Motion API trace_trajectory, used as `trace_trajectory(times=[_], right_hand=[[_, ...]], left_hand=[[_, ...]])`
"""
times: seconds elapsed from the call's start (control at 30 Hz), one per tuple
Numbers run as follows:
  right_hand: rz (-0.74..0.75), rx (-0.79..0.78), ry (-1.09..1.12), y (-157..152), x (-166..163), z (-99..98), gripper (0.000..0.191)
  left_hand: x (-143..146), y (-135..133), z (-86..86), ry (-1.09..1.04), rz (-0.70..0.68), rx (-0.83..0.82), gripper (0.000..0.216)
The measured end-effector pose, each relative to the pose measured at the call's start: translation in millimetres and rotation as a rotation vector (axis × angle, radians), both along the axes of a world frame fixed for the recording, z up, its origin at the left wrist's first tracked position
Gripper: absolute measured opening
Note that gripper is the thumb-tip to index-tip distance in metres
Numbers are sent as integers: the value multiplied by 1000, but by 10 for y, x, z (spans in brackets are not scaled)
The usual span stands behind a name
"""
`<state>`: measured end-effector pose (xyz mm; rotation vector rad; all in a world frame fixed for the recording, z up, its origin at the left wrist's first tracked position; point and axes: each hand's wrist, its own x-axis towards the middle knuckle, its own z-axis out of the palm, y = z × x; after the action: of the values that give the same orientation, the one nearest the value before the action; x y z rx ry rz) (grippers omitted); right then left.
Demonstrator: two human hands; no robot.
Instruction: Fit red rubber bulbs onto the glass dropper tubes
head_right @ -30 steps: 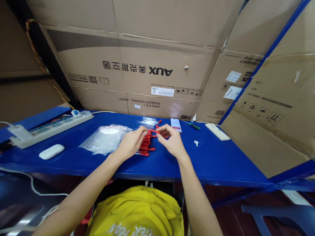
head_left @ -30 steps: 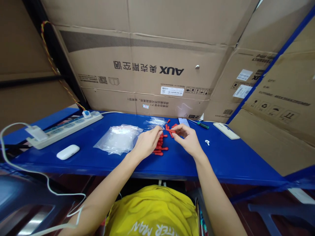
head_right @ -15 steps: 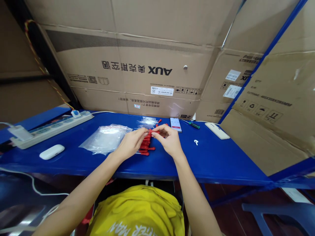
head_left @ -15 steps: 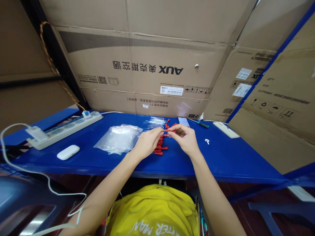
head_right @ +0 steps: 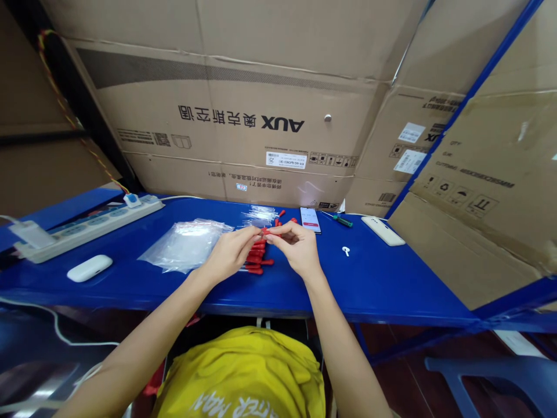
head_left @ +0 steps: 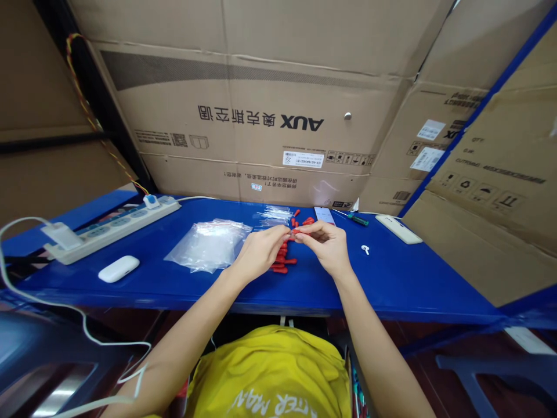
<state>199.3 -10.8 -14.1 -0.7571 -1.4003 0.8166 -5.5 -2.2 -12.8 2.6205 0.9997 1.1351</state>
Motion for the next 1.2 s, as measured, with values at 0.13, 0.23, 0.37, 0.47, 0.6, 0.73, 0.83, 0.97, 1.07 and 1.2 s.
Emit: trace_trajectory(times=[0.13,0.23,0.37,0.47,0.6,0.73,0.83,0.97,1.07,1.2], right_hand=[[7,-7,26,-7,1,5,32],[11,-16,19,-8,5,10,31],[22,-25,11,-2,14,6,31],[14,-9,-7,2,22,-4,30],[25,-1,-42,2,43,-7,27],[34,7,-81,4,76,-7,24],[26,16,-122,12,96,-14,23],[9,45,-192,23,107,-23,19],[22,27,-208,31,114,-17,21],[78,-66,-167,45,148,18,30]], left_hand=[[-13,12,-21,8,-9,27,32],[-23,19,-27,34,2,25,33],[-32,27,-28,66,17,31,35],[-38,31,-30,87,25,48,36],[-38,23,-24,143,48,58,35],[-31,11,-18,161,62,84,33],[-30,14,-25,170,71,101,33],[-33,29,-48,212,87,110,36],[-27,29,-57,214,99,102,37],[-5,6,-39,180,124,81,36]])
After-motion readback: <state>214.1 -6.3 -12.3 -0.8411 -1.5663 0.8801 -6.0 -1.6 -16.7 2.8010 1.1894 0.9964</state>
